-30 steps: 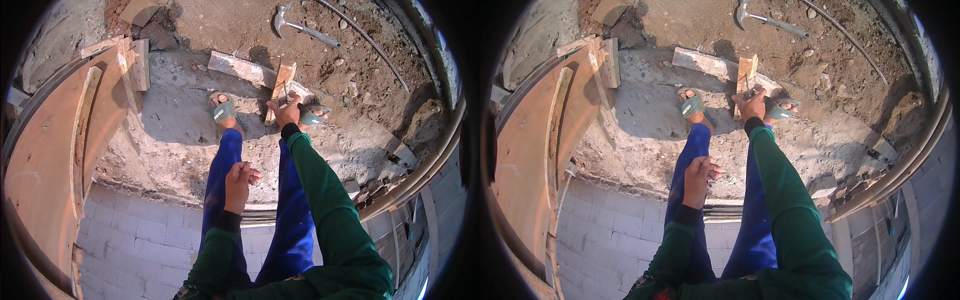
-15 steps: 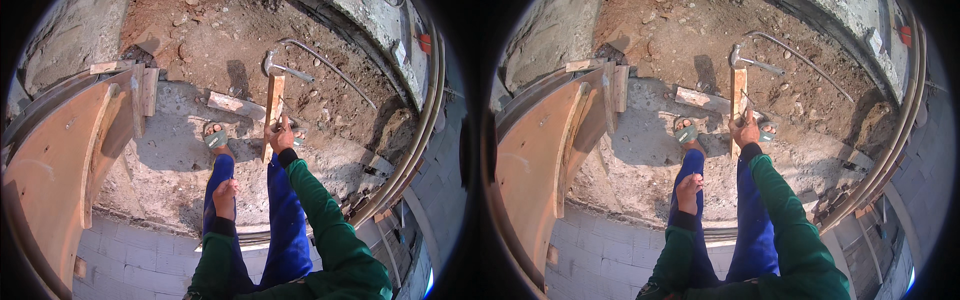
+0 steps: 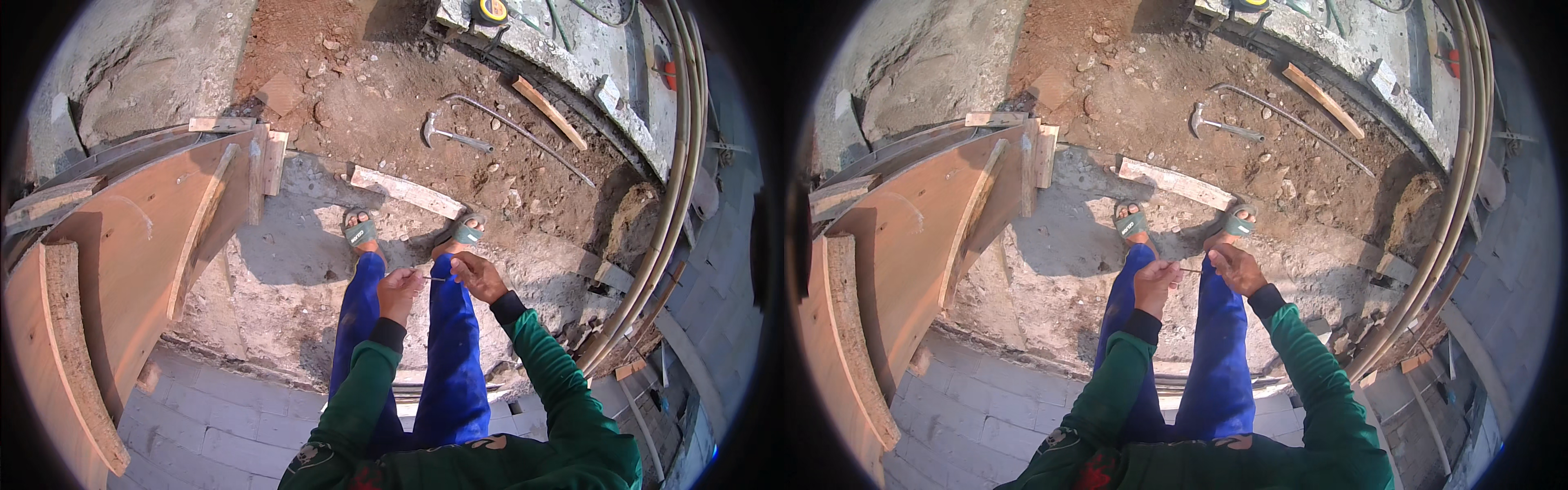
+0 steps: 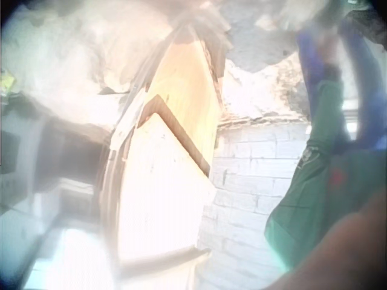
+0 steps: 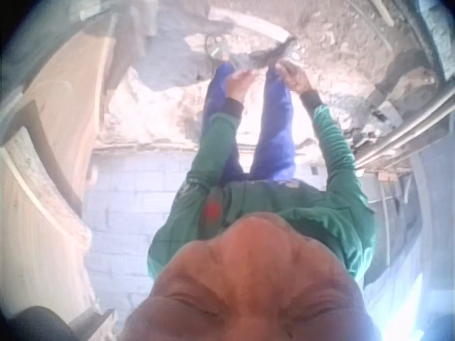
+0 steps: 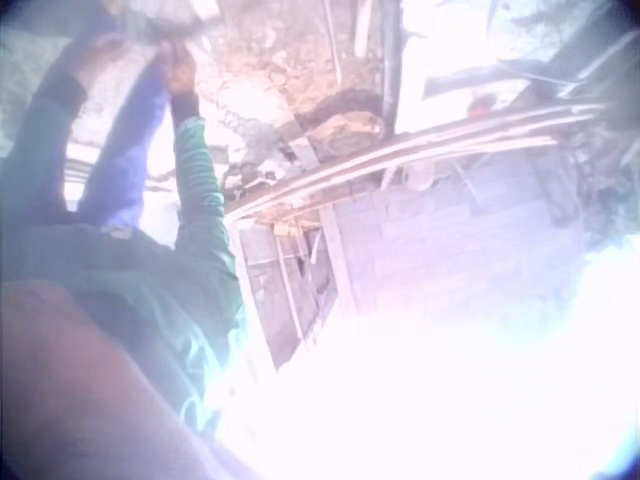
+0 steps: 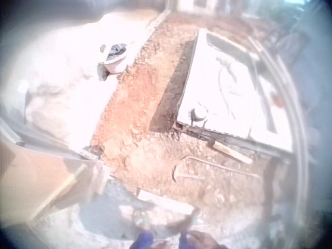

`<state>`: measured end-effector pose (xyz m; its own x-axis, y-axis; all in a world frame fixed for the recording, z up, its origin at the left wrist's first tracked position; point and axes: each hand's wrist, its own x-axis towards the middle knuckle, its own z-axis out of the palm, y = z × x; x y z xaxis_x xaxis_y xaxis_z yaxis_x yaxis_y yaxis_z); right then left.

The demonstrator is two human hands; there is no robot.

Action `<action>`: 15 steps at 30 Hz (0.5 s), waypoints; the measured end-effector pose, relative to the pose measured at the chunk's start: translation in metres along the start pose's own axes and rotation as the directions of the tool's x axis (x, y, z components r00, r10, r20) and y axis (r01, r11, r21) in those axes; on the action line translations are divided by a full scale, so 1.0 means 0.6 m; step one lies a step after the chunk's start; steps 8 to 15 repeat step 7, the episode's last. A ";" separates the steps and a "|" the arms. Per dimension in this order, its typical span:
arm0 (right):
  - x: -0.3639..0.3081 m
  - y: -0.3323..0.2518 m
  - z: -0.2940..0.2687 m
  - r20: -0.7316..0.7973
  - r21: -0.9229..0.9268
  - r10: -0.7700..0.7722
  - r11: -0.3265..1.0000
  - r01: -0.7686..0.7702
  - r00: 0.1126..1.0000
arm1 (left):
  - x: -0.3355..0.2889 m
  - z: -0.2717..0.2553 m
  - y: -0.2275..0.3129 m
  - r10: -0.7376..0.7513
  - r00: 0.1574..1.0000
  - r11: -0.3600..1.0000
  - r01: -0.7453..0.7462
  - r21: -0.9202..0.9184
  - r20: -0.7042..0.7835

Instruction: The person kneels on the ground and uses a hammer and a wooden block to bend a piece of rebar. They repeatedly strike the rebar to shape it and adjust its position on the ground.

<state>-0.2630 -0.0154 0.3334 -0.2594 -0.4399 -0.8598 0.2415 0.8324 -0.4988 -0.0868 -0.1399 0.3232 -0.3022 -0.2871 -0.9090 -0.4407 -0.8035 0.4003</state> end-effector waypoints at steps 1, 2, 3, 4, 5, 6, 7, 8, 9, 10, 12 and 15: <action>-0.014 -0.001 0.047 0.006 0.028 -0.019 0.999 0.019 1.000 | -0.003 0.003 0.005 0.014 1.000 1.000 -0.014 0.022 0.007; -0.025 -0.002 0.087 0.012 0.054 -0.038 0.998 0.037 0.999 | -0.006 0.002 0.009 0.027 1.000 0.999 -0.028 0.042 0.013; -0.037 -0.004 0.118 -0.012 0.117 0.033 0.993 -0.031 0.999 | -0.006 -0.004 0.004 0.073 0.997 0.995 -0.070 0.067 -0.029; -0.044 -0.004 0.141 -0.030 0.177 0.102 0.980 -0.096 0.994 | -0.006 -0.015 0.003 0.065 0.998 0.994 -0.063 0.085 -0.020; -0.043 0.014 0.163 -0.072 0.214 0.089 0.974 -0.071 0.993 | -0.007 -0.030 0.004 0.057 0.998 0.993 -0.055 0.104 -0.011; -0.054 0.003 0.168 -0.070 0.163 0.089 0.984 -0.077 0.994 | -0.011 -0.045 0.006 0.052 0.999 0.991 -0.051 0.122 -0.004; -0.063 -0.011 0.168 -0.069 0.111 0.090 0.990 -0.082 0.994 | -0.015 -0.061 0.008 0.009 1.000 0.990 -0.013 0.142 0.028; -0.063 -0.011 0.168 -0.069 0.111 0.090 0.990 -0.082 0.994 | -0.015 -0.061 0.008 0.009 1.000 0.990 -0.013 0.142 0.028; -0.063 -0.011 0.168 -0.069 0.111 0.090 0.990 -0.082 0.994 | -0.015 -0.061 0.008 0.009 1.000 0.990 -0.013 0.142 0.028; -0.063 -0.011 0.168 -0.069 0.111 0.090 0.990 -0.082 0.994 | -0.015 -0.061 0.008 0.009 1.000 0.990 -0.013 0.142 0.028; -0.063 -0.011 0.168 -0.069 0.111 0.090 0.990 -0.082 0.994 | -0.015 -0.061 0.008 0.009 1.000 0.990 -0.013 0.142 0.028; -0.063 -0.011 0.168 -0.069 0.111 0.090 0.990 -0.082 0.994 | -0.015 -0.061 0.008 0.009 1.000 0.990 -0.013 0.142 0.028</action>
